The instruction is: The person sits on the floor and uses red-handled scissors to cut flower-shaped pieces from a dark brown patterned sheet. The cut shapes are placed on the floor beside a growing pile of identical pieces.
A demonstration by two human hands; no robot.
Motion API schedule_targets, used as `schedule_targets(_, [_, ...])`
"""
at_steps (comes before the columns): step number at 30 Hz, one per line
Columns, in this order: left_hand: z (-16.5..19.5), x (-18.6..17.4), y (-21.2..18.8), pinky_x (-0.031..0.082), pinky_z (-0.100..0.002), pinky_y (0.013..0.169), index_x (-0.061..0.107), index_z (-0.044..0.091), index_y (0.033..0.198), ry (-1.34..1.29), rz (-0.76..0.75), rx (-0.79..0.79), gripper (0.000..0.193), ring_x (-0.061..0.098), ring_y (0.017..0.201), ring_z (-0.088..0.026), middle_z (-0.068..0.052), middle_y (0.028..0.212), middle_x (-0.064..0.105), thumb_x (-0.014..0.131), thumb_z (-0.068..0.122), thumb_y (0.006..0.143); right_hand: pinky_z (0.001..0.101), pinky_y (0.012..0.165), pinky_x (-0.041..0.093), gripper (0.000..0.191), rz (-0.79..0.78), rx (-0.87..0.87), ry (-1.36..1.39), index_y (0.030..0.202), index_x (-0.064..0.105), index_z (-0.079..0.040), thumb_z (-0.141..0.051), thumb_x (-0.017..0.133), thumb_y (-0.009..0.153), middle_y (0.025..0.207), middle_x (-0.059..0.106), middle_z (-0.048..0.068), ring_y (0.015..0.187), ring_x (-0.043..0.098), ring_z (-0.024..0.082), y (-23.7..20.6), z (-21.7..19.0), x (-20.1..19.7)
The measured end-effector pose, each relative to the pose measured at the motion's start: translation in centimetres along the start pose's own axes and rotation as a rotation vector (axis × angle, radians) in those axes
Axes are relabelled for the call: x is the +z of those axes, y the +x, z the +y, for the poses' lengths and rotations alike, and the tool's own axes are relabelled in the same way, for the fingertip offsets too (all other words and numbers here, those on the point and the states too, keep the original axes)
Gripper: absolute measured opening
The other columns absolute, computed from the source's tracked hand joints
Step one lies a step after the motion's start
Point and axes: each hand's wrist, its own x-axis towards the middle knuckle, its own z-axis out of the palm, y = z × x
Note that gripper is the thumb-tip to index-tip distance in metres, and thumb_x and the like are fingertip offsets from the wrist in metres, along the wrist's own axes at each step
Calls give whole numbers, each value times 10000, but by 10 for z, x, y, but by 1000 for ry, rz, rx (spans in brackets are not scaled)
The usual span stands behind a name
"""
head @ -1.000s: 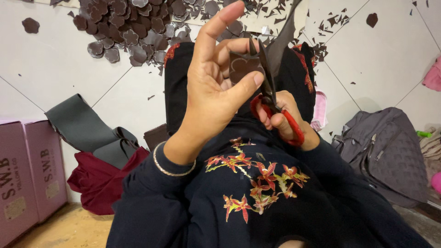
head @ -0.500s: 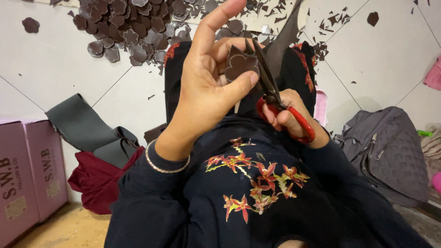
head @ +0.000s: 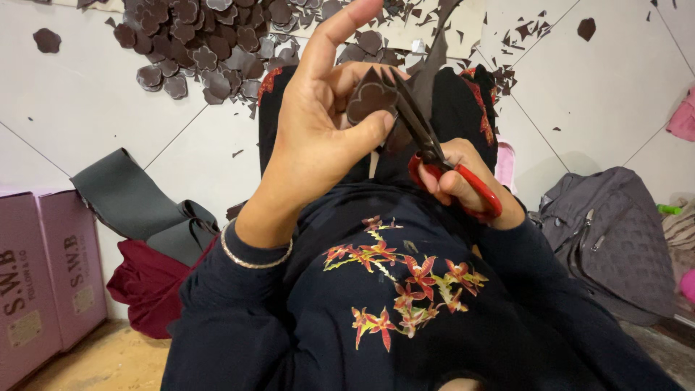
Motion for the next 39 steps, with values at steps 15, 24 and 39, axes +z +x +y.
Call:
schedule_targets(15, [-8,2,-1,534,-225,948,238,92,1614,-35,-20,-31,840,646,1028,-79,-99,1164,703,637,-105,902,186,488,368,881,79,130,55,734,573,-92,-970,578,668,631,517,-50,520,486,38,-9,24,4])
schedule_targets(24, [-15,3,-4,533,-233,984,196,95,1644,-230,-74,-44,855,644,1065,-85,-93,1202,687,676,-118,968,196,623,392,867,51,77,258,866,620,-61,-917,650,730,758,544,-18,673,497,61,-13,15,14])
schedule_targets(39, [-17,4,-10,489,-180,894,203,97,1670,-106,-103,21,837,563,921,-46,-49,1106,660,650,-124,998,195,557,372,869,7,100,141,753,572,-91,-958,596,699,680,523,-27,600,488,61,-6,9,6])
